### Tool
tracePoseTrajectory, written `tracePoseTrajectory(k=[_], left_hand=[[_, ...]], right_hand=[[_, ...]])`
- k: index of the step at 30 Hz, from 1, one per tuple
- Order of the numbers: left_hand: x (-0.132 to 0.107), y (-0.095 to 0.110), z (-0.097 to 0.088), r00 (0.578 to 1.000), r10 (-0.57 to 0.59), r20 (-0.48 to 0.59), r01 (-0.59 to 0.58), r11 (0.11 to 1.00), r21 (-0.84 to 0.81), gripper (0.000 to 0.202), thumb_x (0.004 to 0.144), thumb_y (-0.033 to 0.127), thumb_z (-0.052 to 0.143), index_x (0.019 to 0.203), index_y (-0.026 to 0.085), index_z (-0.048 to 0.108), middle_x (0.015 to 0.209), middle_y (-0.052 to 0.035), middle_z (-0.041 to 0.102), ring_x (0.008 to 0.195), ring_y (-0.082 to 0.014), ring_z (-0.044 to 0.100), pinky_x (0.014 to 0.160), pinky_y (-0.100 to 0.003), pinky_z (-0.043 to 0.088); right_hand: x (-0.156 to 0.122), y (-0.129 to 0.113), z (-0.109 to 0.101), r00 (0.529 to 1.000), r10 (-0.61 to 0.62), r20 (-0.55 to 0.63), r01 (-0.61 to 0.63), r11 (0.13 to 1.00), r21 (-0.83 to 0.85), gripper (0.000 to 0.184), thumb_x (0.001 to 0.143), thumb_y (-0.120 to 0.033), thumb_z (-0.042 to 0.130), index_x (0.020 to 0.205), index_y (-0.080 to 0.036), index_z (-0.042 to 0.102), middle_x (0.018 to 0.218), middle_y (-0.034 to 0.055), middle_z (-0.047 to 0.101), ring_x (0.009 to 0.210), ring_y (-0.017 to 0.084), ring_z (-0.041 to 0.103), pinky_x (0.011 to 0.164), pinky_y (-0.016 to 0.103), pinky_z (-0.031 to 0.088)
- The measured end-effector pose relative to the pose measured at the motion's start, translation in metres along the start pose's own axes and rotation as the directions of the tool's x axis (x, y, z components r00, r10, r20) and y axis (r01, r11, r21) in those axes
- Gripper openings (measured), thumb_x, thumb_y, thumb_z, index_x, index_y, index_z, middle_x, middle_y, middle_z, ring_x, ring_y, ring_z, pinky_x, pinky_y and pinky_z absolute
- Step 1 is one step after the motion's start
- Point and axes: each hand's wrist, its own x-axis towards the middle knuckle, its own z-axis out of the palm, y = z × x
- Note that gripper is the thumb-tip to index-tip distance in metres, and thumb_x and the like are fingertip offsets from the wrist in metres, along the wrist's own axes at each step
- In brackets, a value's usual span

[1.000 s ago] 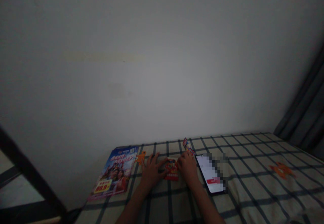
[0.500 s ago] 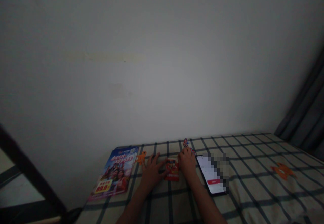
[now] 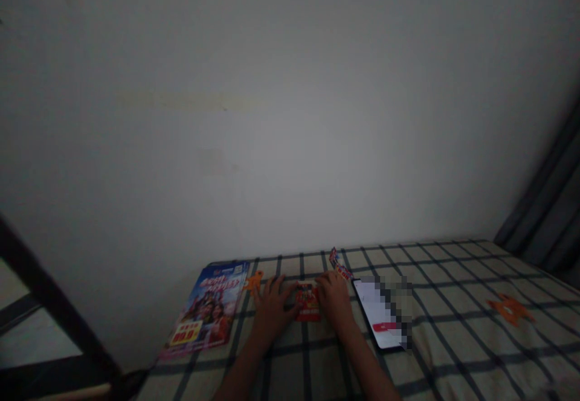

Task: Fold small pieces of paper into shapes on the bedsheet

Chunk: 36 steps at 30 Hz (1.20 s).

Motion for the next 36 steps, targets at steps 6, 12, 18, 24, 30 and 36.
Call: tracePoseTrajectory(k=[6,12,18,24,30,36], left_hand=[[0.000,-0.001,0.004,0.999,-0.035,-0.033,0.035,0.999,0.002,0.055,0.085,0.067,0.054,0.131,0.037,0.061,0.149,-0.0086,0.049,0.141,-0.0354,0.034,0.115,-0.071,0.009],[0.001,-0.002,0.003,0.997,-0.057,-0.053,0.057,0.998,-0.003,0.050,0.092,0.059,0.048,0.132,0.031,0.061,0.147,-0.0099,0.051,0.140,-0.0330,0.035,0.116,-0.068,0.012],[0.002,-0.002,-0.002,0.997,-0.067,-0.023,0.067,0.998,-0.015,0.039,0.097,0.048,0.045,0.128,0.034,0.063,0.148,-0.0072,0.051,0.141,-0.0320,0.035,0.116,-0.068,0.012],[0.003,-0.002,-0.006,0.995,-0.093,-0.022,0.091,0.994,-0.060,0.032,0.096,0.034,0.049,0.123,0.033,0.066,0.145,-0.0053,0.054,0.140,-0.0299,0.037,0.116,-0.065,0.015],[0.004,-0.003,-0.014,0.993,-0.105,-0.060,0.097,0.988,-0.121,0.024,0.090,0.027,0.056,0.107,0.030,0.073,0.137,-0.0044,0.059,0.134,-0.0280,0.043,0.115,-0.055,0.023],[0.004,-0.003,-0.017,0.993,-0.091,-0.075,0.078,0.984,-0.159,0.018,0.088,0.029,0.061,0.101,0.028,0.074,0.132,-0.0048,0.061,0.130,-0.0281,0.046,0.114,-0.054,0.026]], right_hand=[[-0.015,-0.006,0.000,0.989,-0.089,0.115,0.072,0.986,0.150,0.022,0.090,-0.025,0.059,0.107,-0.028,0.072,0.115,0.0064,0.068,0.112,0.024,0.057,0.097,0.041,0.045],[-0.020,-0.010,-0.003,0.990,-0.074,0.124,0.051,0.983,0.178,0.028,0.092,-0.024,0.054,0.113,-0.028,0.072,0.121,0.0060,0.069,0.118,0.023,0.057,0.102,0.041,0.045],[-0.019,-0.014,-0.008,0.979,-0.020,0.201,-0.024,0.977,0.214,0.034,0.092,-0.020,0.048,0.115,-0.028,0.072,0.127,0.0054,0.068,0.124,0.025,0.053,0.108,0.047,0.041],[-0.022,-0.017,-0.010,0.981,-0.036,0.191,-0.001,0.981,0.192,0.034,0.085,-0.030,0.062,0.118,-0.027,0.070,0.132,0.0065,0.065,0.127,0.025,0.051,0.110,0.046,0.040],[-0.027,-0.020,-0.015,0.969,-0.041,0.242,-0.002,0.985,0.174,0.069,0.064,-0.040,0.082,0.129,-0.026,0.062,0.143,0.0081,0.056,0.135,0.031,0.044,0.115,0.051,0.034],[-0.028,-0.019,-0.014,0.975,-0.071,0.209,0.026,0.977,0.212,0.057,0.072,-0.034,0.075,0.127,-0.027,0.064,0.142,0.0085,0.057,0.135,0.030,0.045,0.114,0.052,0.035]])
